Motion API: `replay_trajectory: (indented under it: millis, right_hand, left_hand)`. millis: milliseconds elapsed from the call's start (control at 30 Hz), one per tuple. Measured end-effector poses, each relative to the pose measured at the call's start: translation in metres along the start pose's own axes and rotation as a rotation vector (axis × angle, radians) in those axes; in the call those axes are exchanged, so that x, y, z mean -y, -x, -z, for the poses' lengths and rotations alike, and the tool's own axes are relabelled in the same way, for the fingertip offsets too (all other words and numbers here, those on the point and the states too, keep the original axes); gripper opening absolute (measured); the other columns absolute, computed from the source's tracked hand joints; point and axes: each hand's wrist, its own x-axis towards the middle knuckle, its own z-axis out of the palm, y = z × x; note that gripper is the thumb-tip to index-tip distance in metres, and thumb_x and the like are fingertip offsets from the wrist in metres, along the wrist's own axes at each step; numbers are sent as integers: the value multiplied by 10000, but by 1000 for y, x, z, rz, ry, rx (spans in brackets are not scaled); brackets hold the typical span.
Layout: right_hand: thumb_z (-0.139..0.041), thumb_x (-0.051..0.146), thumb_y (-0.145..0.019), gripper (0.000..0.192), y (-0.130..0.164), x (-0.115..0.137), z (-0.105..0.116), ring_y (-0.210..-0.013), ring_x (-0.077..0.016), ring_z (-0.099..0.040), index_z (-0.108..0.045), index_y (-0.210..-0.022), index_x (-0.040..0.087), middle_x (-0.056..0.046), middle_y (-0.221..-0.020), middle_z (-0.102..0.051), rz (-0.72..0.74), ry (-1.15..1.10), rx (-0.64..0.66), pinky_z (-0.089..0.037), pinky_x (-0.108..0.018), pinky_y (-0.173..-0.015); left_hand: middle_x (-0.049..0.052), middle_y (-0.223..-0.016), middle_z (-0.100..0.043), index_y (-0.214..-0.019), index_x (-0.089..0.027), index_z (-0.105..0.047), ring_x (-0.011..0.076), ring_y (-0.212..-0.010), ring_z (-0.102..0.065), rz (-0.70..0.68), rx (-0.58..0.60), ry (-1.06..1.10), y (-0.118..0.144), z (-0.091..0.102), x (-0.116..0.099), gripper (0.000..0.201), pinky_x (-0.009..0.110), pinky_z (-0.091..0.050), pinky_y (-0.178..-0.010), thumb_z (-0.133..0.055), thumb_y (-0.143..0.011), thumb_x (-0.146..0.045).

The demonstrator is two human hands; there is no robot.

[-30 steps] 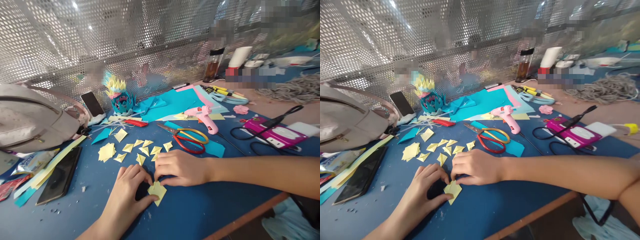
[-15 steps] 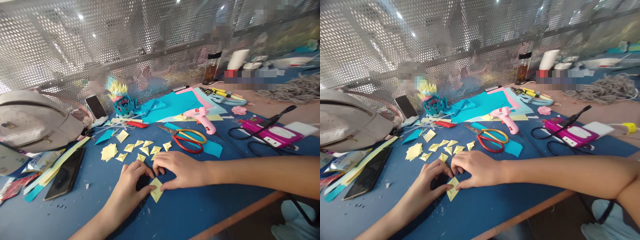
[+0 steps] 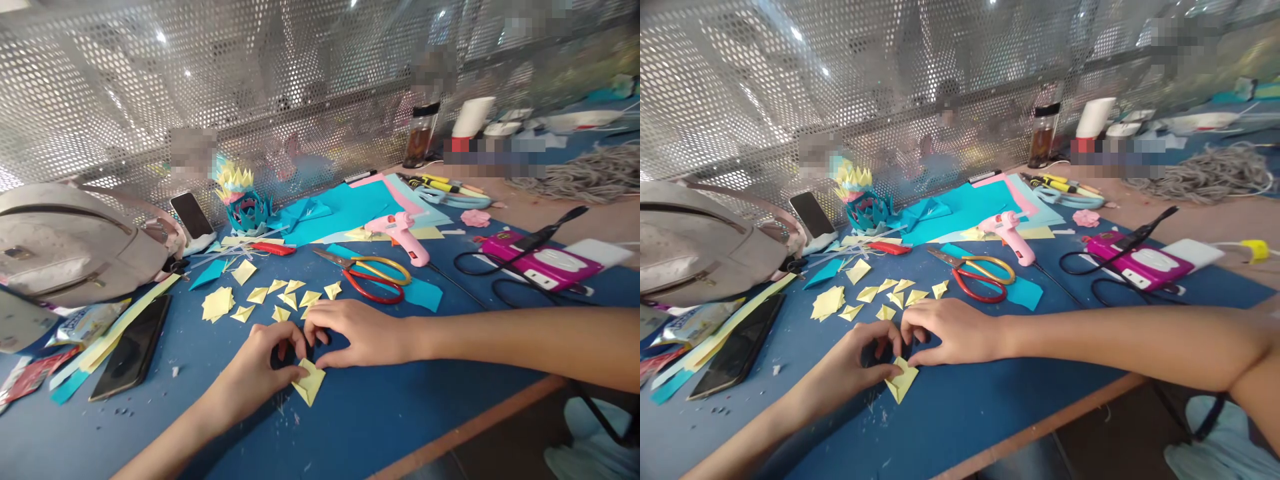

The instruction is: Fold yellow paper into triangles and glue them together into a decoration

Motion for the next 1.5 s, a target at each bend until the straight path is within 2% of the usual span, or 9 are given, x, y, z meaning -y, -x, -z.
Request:
replay_trajectory:
  millis: [100,233,367,500,633,800,1067,1267,1500]
  right_hand:
    - [-696,335,-918,182,0,-1,0,-837,-148,-558,-627,-936,167,2,-847,-609,36,-28,-12,-409,-259,-750]
    - [-645,358,-958,218,1,-3,-3,-808,-149,-545,-656,-862,163,-2,-805,-622,86,9,-13,-406,-268,-743]
    - [-614,316,-971,228,1,-3,-5,-770,-144,-538,-652,-809,161,-1,-766,-618,69,54,-28,-391,-263,-703]
    - [-667,242,-923,166,1,-2,-4,-749,-129,-526,-630,-783,160,22,-735,-590,37,68,-37,-378,-254,-692]
    - [-690,238,-914,144,1,-3,-3,-758,-122,-531,-624,-808,168,28,-770,-571,17,56,-41,-382,-244,-700]
    - [-682,193,-925,91,2,-6,-1,-774,-119,-557,-642,-847,171,19,-815,-594,-10,14,-41,-392,-227,-693]
    - [-676,142,-907,68,2,-9,-6,-752,-125,-568,-680,-845,171,8,-796,-623,36,39,-116,-394,-241,-678]
    - [-661,186,-933,89,1,-8,-5,-719,-116,-553,-685,-850,166,11,-783,-621,-12,10,-126,-394,-236,-659]
    - [-680,116,-897,87,-2,-7,-4,-746,-114,-565,-668,-832,173,23,-793,-624,-52,21,-100,-406,-232,-693]
  left_hand:
    - [-41,-709,-650,-779,-207,-643,133,-696,-579,35,2,87,-1,0,-3,107,232,-425,-655,-698,-782,-116]
    - [-44,-665,-623,-792,-202,-594,124,-641,-579,78,-60,181,-2,-3,-3,80,227,-444,-635,-666,-825,-193]
    - [-27,-729,-667,-841,-210,-620,143,-695,-598,76,-73,215,1,-6,1,84,254,-446,-678,-690,-845,-257]
    - [-32,-787,-703,-859,-233,-659,166,-760,-605,61,-88,115,5,-7,5,109,299,-409,-759,-754,-817,-267]
    - [-63,-718,-691,-792,-238,-653,159,-731,-600,100,-112,32,7,-8,5,80,316,-357,-779,-713,-836,-206]
    - [-74,-785,-664,-778,-233,-626,142,-748,-585,124,-103,-28,8,-10,5,106,322,-330,-798,-676,-848,-171]
    - [-74,-777,-644,-809,-256,-638,147,-728,-565,31,-144,-33,9,-12,13,118,328,-335,-775,-630,-916,-208]
    - [-74,-741,-650,-788,-257,-633,153,-704,-583,-1,-162,-23,8,-11,16,136,323,-368,-752,-614,-913,-208]
    - [-38,-904,-631,-820,-259,-610,198,-867,-588,-12,-155,-61,8,-11,16,120,364,-364,-811,-581,-932,-229]
